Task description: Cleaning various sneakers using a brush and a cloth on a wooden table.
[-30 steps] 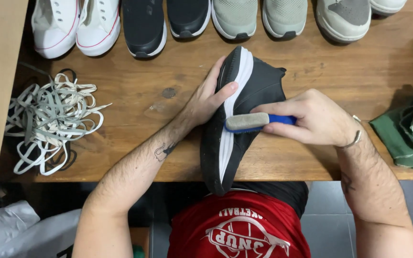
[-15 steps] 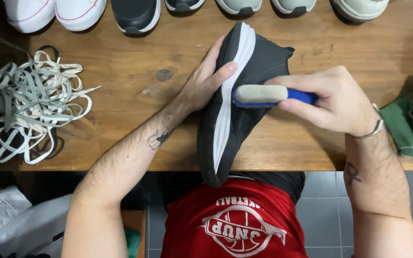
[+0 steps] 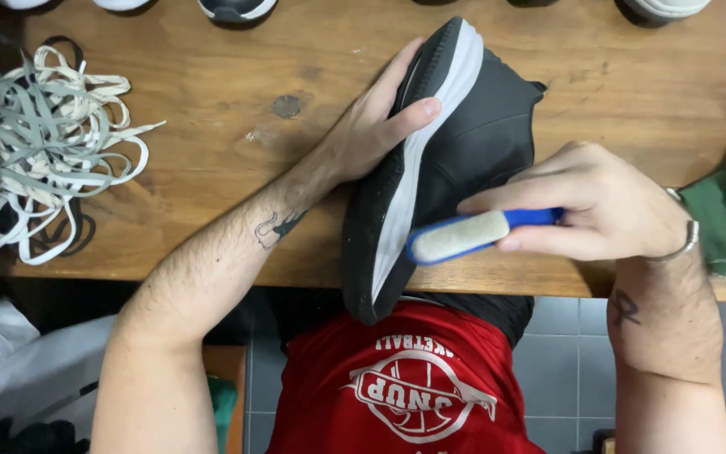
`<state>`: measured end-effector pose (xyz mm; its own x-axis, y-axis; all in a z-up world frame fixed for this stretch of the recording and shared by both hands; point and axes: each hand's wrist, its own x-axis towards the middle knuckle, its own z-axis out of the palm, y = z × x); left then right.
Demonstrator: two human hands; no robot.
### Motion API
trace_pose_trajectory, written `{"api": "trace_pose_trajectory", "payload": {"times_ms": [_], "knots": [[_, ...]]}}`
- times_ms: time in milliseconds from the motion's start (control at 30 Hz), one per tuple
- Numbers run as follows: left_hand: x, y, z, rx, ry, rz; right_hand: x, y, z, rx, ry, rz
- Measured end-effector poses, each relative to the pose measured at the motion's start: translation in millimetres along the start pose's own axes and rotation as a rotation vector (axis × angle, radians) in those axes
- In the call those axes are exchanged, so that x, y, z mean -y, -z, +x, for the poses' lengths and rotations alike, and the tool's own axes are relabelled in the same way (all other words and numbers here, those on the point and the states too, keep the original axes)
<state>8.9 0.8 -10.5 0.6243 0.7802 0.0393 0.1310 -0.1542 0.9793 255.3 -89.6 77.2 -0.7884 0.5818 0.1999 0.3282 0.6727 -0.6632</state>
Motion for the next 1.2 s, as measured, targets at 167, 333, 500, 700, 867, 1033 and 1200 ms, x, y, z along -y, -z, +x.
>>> {"api": "trace_pose_trajectory", "payload": {"times_ms": [167, 333, 500, 700, 867, 1033, 1200], "knots": [[0, 4, -1, 0.027, -0.006, -0.038, -9, 14, -18, -0.209, -0.094, -0.313], [-5, 0, -2, 0.057, 0.051, 0.035, -18, 15, -15, -0.195, -0.094, -0.457], [-11, -2, -4, 0.034, 0.06, 0.097, -8, 9, -9, -0.19, -0.151, -0.544], [-18, -2, -7, 0.005, 0.118, 0.117, -1, -11, 1, -0.294, -0.131, -0.519], [-23, -2, -9, -0.026, 0.122, 0.125, 3, -26, 10, -0.353, -0.134, -0.59], [-18, -6, -10, -0.043, 0.057, 0.166, 16, -28, 13, -0.302, -0.069, -0.698], [-19, -5, -8, -0.035, 0.117, 0.155, 10, -27, 13, -0.362, -0.157, -0.657]]}}
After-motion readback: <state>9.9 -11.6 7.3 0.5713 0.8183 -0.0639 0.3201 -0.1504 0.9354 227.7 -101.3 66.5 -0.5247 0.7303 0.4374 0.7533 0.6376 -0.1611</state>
